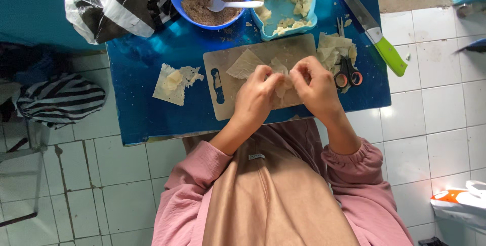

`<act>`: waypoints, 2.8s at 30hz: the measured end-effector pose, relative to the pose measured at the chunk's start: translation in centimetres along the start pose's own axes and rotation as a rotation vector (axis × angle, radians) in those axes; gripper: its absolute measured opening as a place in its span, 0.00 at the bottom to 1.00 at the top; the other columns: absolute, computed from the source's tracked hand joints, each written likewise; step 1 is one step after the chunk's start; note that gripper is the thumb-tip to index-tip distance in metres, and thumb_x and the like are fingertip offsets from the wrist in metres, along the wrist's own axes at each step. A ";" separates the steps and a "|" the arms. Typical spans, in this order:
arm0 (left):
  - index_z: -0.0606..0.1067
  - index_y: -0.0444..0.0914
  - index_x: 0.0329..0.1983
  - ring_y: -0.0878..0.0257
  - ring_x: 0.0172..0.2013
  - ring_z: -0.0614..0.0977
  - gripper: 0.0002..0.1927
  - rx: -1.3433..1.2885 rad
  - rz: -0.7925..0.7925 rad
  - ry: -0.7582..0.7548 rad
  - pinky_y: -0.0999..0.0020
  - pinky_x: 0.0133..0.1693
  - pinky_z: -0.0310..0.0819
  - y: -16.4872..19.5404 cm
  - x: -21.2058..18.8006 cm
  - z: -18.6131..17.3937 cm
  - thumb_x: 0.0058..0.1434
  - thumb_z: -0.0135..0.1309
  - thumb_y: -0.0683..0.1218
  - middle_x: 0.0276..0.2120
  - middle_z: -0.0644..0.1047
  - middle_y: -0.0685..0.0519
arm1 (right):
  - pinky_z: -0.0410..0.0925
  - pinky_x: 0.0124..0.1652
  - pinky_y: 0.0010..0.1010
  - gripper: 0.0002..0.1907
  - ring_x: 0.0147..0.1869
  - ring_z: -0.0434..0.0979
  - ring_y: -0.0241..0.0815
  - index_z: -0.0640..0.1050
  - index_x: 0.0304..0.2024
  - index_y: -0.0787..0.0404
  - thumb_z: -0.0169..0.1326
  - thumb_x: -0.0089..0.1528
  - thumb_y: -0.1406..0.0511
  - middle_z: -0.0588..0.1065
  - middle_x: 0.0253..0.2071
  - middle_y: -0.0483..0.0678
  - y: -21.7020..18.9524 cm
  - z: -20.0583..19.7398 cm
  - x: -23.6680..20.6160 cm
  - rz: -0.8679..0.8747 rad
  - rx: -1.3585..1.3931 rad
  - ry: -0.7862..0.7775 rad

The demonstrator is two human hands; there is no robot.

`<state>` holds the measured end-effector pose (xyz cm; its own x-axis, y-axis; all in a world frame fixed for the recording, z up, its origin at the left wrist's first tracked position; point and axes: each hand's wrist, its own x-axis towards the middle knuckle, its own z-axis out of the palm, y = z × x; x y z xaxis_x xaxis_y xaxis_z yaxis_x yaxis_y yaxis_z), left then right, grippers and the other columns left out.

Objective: The person sits on the floor at a low table and folds thin pastry wrappers into filled parcels. They place filling onto a wrapper using a spoon, fold and pinch the wrapper closed, and set the finished parcel aside, repeating the process with more wrappers.

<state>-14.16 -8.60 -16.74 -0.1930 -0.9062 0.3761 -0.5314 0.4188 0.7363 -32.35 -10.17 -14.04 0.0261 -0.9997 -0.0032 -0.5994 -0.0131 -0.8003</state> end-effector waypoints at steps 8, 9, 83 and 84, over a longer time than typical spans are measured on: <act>0.70 0.39 0.51 0.49 0.38 0.81 0.16 -0.151 -0.173 0.004 0.57 0.39 0.76 0.6 0.4 0.1 0.60 0.58 0.38 0.47 0.73 0.47 | 0.71 0.41 0.25 0.08 0.41 0.80 0.36 0.75 0.43 0.65 0.57 0.62 0.75 0.78 0.36 0.46 -0.7 0.8 0.0 -0.099 0.209 -0.028; 0.71 0.39 0.50 0.48 0.39 0.80 0.15 -0.128 -0.139 0.018 0.57 0.39 0.76 0.7 0.4 0.1 0.61 0.58 0.38 0.47 0.72 0.47 | 0.72 0.40 0.28 0.07 0.39 0.80 0.39 0.76 0.41 0.65 0.58 0.61 0.75 0.77 0.35 0.47 -0.7 0.9 0.0 -0.094 0.145 -0.029; 0.75 0.38 0.40 0.51 0.41 0.79 0.06 0.205 0.258 -0.212 0.57 0.41 0.75 -0.8 1.8 -2.2 0.61 0.57 0.42 0.38 0.74 0.49 | 0.65 0.46 0.42 0.05 0.46 0.71 0.55 0.77 0.36 0.63 0.61 0.61 0.71 0.72 0.38 0.51 1.0 -0.9 1.6 -0.466 -0.195 -0.151; 0.76 0.38 0.40 0.50 0.41 0.79 0.05 0.158 0.225 -0.208 0.56 0.42 0.75 -0.8 2.0 -2.2 0.62 0.56 0.42 0.38 0.74 0.49 | 0.65 0.45 0.42 0.05 0.46 0.71 0.55 0.77 0.36 0.63 0.61 0.61 0.71 0.72 0.38 0.50 0.9 -0.9 1.7 -0.429 -0.178 -0.160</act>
<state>-12.32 -10.56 -15.34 -0.4751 -0.7917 0.3842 -0.5750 0.6098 0.5455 -33.57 -11.94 -14.24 0.4149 -0.8872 0.2016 -0.6347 -0.4410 -0.6345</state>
